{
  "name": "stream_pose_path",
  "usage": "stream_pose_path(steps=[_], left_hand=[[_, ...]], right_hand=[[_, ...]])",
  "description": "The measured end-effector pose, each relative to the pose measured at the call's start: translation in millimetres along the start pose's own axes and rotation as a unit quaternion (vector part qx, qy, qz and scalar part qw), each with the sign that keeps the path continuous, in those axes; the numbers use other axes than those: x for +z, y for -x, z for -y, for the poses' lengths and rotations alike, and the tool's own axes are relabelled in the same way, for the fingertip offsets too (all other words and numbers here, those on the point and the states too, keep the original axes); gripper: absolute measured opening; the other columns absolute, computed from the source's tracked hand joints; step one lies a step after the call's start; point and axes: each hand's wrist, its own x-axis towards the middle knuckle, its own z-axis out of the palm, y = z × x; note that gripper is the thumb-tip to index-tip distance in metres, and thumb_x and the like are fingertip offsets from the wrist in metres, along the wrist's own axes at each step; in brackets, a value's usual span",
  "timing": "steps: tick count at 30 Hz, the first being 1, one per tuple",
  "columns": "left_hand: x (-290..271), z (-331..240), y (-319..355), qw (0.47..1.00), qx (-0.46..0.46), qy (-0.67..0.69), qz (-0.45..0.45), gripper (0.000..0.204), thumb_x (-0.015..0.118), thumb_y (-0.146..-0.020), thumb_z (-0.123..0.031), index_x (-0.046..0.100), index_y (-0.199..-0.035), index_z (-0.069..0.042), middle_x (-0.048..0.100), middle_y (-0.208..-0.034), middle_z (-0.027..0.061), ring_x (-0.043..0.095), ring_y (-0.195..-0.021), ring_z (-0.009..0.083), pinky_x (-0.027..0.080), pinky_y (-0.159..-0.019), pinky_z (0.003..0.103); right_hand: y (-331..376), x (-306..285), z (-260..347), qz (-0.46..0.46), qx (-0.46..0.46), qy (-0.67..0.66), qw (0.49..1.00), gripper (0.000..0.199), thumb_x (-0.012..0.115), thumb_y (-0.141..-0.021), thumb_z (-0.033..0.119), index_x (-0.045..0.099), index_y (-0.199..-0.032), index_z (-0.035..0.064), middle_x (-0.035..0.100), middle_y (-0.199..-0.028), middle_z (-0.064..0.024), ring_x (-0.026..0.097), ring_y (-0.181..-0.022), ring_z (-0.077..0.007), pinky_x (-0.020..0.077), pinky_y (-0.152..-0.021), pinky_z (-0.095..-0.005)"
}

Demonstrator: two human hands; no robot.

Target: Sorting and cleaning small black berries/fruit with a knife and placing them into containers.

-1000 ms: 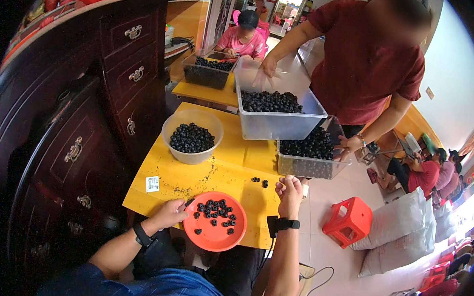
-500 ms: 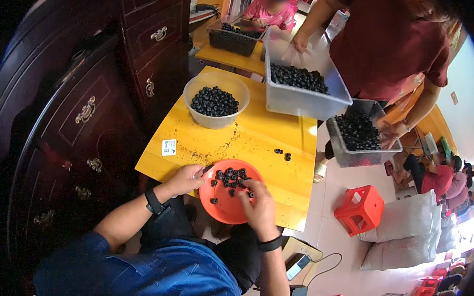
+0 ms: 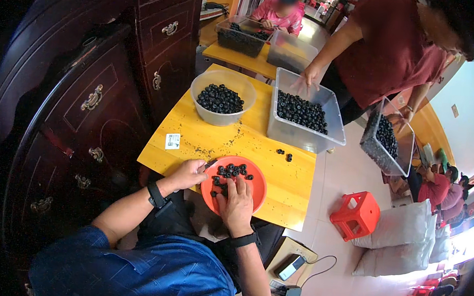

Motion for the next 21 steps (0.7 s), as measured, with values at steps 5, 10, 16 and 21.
stream_pose_path(steps=[5, 10, 16, 21], left_hand=[[6.0, 15.7, -6.2, 0.999, -0.006, 0.046, 0.002, 0.01, 0.06, -0.083, -0.006, 0.058, -0.092, 0.0, 0.056, -0.082, -0.003, 0.05, -0.074, 0.0063, 0.044, -0.065, 0.026], [8.0, 22.2, -9.1, 0.999, 0.006, 0.039, -0.001, 0.013, 0.061, -0.084, -0.007, 0.059, -0.094, 0.0, 0.057, -0.083, -0.0027, 0.051, -0.075, 0.0061, 0.045, -0.066, 0.026], [4.9, -3.6, 0.5, 1.0, -0.007, 0.006, -0.021, 0.012, 0.065, -0.084, -0.012, 0.06, -0.088, -0.002, 0.054, -0.073, -0.0031, 0.047, -0.067, 0.0061, 0.042, -0.059, 0.026], [2.9, -9.3, 1.3, 0.999, -0.018, -0.004, -0.028, 0.016, 0.066, -0.085, -0.015, 0.058, -0.083, -0.002, 0.05, -0.069, -0.0035, 0.044, -0.064, 0.0061, 0.039, -0.056, 0.027]], right_hand=[[0.2, 5.1, 4.9, -0.005, -0.02, 0.012, 1.0, 0.046, 0.068, -0.085, 0.028, 0.059, -0.124, 0.0065, 0.054, -0.129, -0.0175, 0.052, -0.117, -0.0377, 0.0447, -0.098, -0.0468], [6.1, 4.9, 9.3, 0.018, -0.056, 0.01, 0.998, 0.043, 0.065, -0.088, 0.032, 0.059, -0.124, 0.0092, 0.056, -0.125, -0.0137, 0.053, -0.116, -0.0346, 0.0465, -0.093, -0.0469], [8.2, 1.2, 10.0, 0.021, -0.029, 0.008, 0.999, 0.026, 0.067, -0.085, 0.022, 0.064, -0.106, 0.0069, 0.059, -0.103, -0.014, 0.059, -0.095, -0.0337, 0.0506, -0.08, -0.0446], [16.5, -2.1, 9.4, 0.019, -0.026, -0.006, 0.999, 0.022, 0.067, -0.086, 0.026, 0.063, -0.095, 0.007, 0.058, -0.094, -0.0127, 0.06, -0.087, -0.0328, 0.0513, -0.073, -0.043]])
